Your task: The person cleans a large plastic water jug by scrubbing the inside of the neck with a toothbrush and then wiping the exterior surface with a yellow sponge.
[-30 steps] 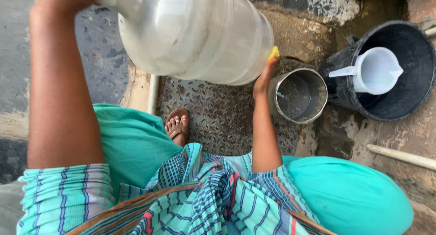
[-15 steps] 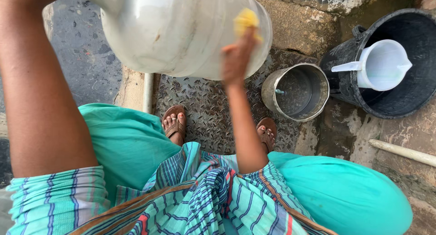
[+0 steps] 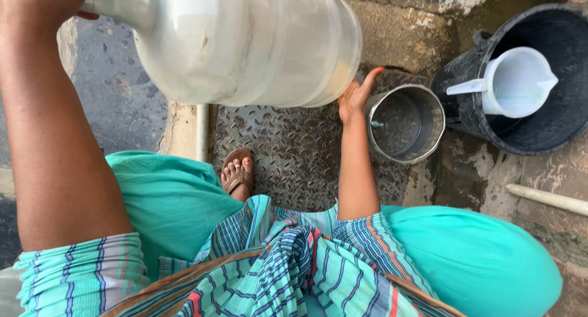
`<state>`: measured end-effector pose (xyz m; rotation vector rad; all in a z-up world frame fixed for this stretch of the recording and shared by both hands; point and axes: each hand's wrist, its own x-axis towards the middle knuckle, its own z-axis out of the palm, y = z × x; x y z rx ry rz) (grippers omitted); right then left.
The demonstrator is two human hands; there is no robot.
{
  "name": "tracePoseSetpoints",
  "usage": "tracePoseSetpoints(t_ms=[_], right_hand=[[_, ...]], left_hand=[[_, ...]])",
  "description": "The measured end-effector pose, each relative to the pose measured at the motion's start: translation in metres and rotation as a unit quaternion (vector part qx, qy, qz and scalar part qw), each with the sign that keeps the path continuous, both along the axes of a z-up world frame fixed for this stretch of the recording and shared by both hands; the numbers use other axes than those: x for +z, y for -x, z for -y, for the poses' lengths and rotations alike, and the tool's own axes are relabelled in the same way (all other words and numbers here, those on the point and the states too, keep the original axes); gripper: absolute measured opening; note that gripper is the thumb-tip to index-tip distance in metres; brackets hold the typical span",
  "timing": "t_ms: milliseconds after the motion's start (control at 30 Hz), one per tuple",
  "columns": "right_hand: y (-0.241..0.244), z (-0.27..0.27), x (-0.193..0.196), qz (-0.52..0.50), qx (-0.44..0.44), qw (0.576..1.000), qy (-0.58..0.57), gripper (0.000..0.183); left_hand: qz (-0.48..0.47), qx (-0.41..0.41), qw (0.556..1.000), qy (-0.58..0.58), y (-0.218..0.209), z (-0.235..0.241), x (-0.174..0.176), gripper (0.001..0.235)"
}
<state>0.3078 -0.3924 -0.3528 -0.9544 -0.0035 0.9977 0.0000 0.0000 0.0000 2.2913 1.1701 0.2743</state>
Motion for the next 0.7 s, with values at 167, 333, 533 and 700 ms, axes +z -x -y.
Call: tracePoseSetpoints(t_ms=[167,333,533,700], right_hand=[[0.021,-0.016,0.053,0.212,-0.129,0.966,0.069,0.107],[0.092,-0.066,0.143,0.639,-0.069,0.748,0.167,0.084],[0.173,-0.075,0.169,0.723,-0.07,0.68,0.101,0.09],[0.093,-0.033,0.078,0.583,-0.173,0.717,0.34,0.083]], left_hand=[[0.015,-0.003,1.0,-0.004,0.002,0.002,0.0,0.033],[-0.063,0.057,0.996,0.039,-0.009,-0.017,-0.021,0.038],[-0.074,0.047,0.995,0.043,-0.008,-0.04,-0.049,0.04],[0.045,-0.018,0.999,0.014,0.005,-0.033,-0.049,0.04]])
